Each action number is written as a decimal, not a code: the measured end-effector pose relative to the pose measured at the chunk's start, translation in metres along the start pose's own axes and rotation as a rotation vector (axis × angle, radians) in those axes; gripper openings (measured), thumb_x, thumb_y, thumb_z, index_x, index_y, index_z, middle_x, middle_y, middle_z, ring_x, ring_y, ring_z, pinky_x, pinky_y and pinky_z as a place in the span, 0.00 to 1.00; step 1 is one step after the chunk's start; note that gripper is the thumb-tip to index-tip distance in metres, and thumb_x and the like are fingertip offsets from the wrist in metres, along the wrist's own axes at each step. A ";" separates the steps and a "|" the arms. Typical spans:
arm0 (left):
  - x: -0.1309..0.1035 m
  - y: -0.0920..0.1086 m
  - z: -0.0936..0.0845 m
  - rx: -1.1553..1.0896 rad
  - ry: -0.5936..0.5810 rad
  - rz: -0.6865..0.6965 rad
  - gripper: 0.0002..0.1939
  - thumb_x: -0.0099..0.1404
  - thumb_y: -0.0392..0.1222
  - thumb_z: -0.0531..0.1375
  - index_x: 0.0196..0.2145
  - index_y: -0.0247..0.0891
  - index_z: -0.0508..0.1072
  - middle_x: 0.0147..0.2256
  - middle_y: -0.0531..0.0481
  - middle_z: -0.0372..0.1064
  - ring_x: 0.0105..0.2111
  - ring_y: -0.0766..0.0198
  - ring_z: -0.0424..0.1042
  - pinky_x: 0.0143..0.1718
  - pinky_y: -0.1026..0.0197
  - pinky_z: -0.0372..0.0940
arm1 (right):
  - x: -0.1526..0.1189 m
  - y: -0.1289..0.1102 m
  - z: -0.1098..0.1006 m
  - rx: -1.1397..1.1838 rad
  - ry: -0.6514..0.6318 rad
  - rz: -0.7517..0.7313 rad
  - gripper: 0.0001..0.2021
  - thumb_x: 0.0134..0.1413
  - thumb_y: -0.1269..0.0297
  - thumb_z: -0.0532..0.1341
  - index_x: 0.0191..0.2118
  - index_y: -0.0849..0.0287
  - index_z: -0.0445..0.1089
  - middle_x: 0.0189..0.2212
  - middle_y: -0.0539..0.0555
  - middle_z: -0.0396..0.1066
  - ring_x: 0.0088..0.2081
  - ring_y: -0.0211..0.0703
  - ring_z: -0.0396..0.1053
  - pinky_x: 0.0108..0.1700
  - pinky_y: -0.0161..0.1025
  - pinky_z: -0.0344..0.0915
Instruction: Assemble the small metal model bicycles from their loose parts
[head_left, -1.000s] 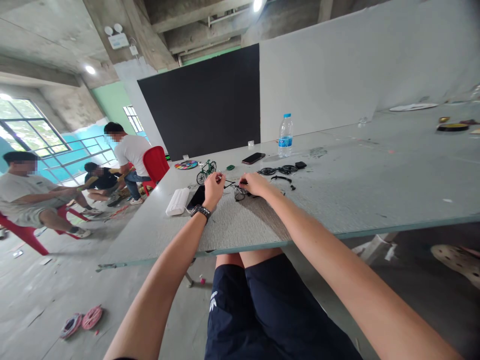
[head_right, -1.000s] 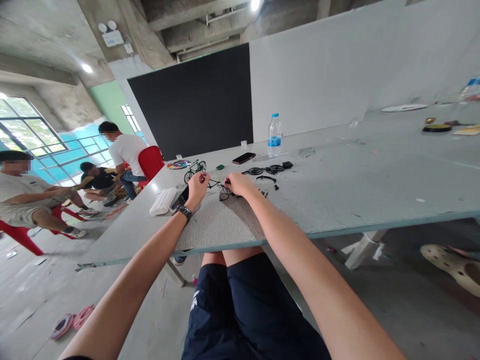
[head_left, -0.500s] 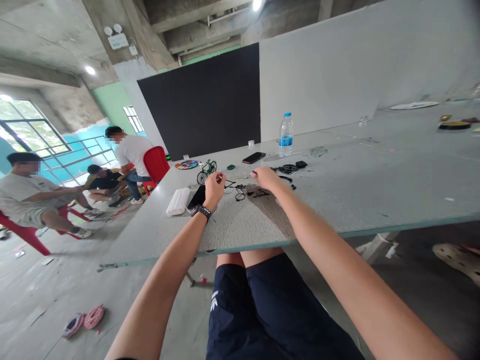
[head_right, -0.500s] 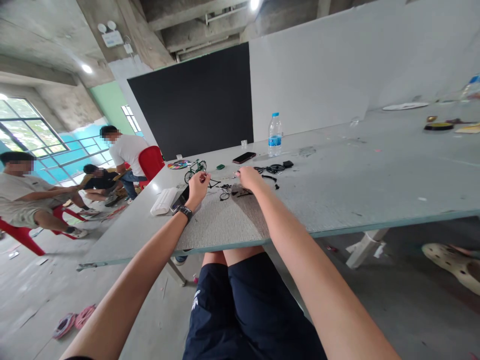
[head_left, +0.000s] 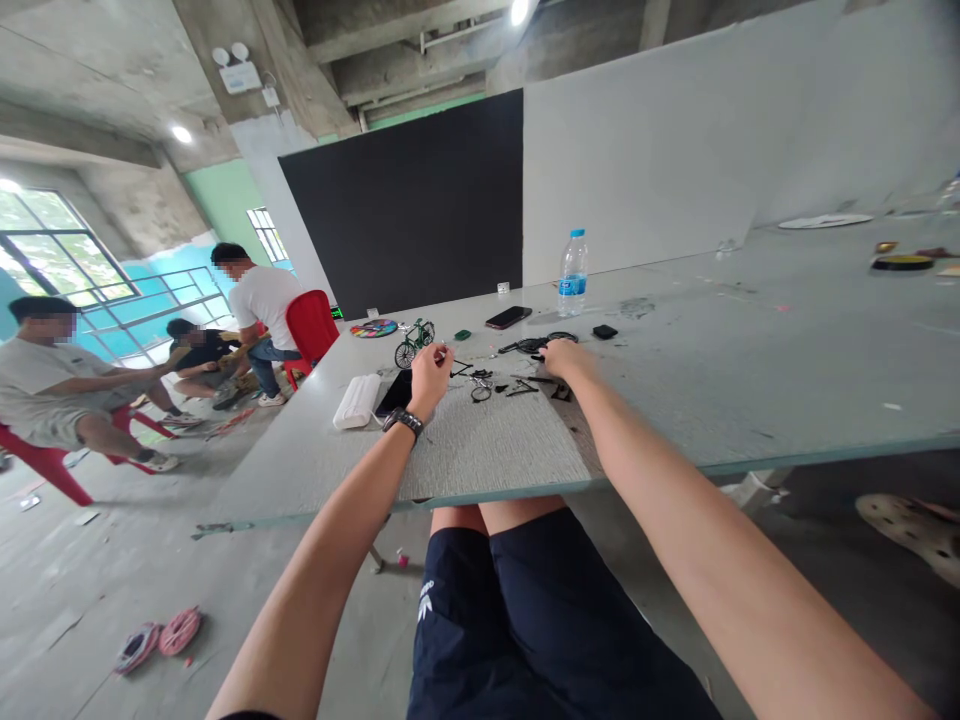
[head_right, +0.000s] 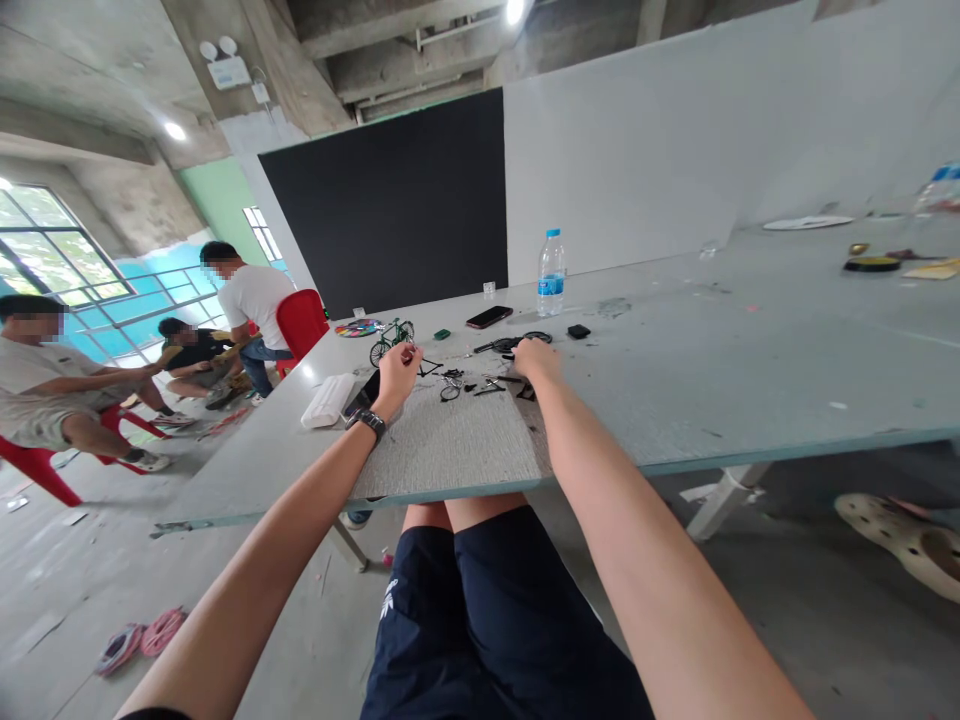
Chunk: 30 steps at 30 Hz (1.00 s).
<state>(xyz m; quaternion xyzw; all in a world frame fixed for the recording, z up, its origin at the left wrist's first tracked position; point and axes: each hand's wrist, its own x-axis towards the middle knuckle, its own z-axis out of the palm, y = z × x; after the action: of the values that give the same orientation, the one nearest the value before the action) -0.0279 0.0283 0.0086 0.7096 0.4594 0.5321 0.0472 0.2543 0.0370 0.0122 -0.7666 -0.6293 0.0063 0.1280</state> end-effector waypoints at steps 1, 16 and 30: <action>0.000 -0.001 0.001 -0.002 -0.002 0.001 0.09 0.67 0.43 0.59 0.32 0.36 0.73 0.31 0.46 0.73 0.32 0.61 0.70 0.36 0.60 0.61 | 0.000 -0.002 0.000 0.003 -0.008 -0.002 0.20 0.70 0.60 0.49 0.53 0.66 0.72 0.54 0.72 0.70 0.54 0.58 0.70 0.52 0.48 0.64; 0.000 -0.005 0.002 -0.005 -0.022 -0.017 0.09 0.67 0.43 0.59 0.32 0.37 0.74 0.31 0.47 0.73 0.32 0.62 0.70 0.37 0.61 0.62 | -0.018 -0.027 -0.013 0.072 0.020 -0.075 0.18 0.69 0.58 0.50 0.48 0.60 0.74 0.48 0.66 0.74 0.53 0.59 0.69 0.49 0.49 0.64; 0.000 -0.003 0.001 0.010 -0.022 -0.016 0.11 0.68 0.45 0.59 0.33 0.36 0.74 0.31 0.47 0.73 0.32 0.62 0.69 0.37 0.61 0.62 | -0.019 -0.025 -0.021 0.065 -0.035 -0.175 0.16 0.68 0.59 0.55 0.41 0.63 0.77 0.37 0.65 0.78 0.40 0.51 0.74 0.41 0.40 0.64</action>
<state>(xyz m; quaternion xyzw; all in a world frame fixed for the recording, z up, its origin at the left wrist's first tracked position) -0.0283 0.0305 0.0067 0.7121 0.4671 0.5215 0.0531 0.2301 0.0192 0.0352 -0.7039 -0.6955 0.0289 0.1416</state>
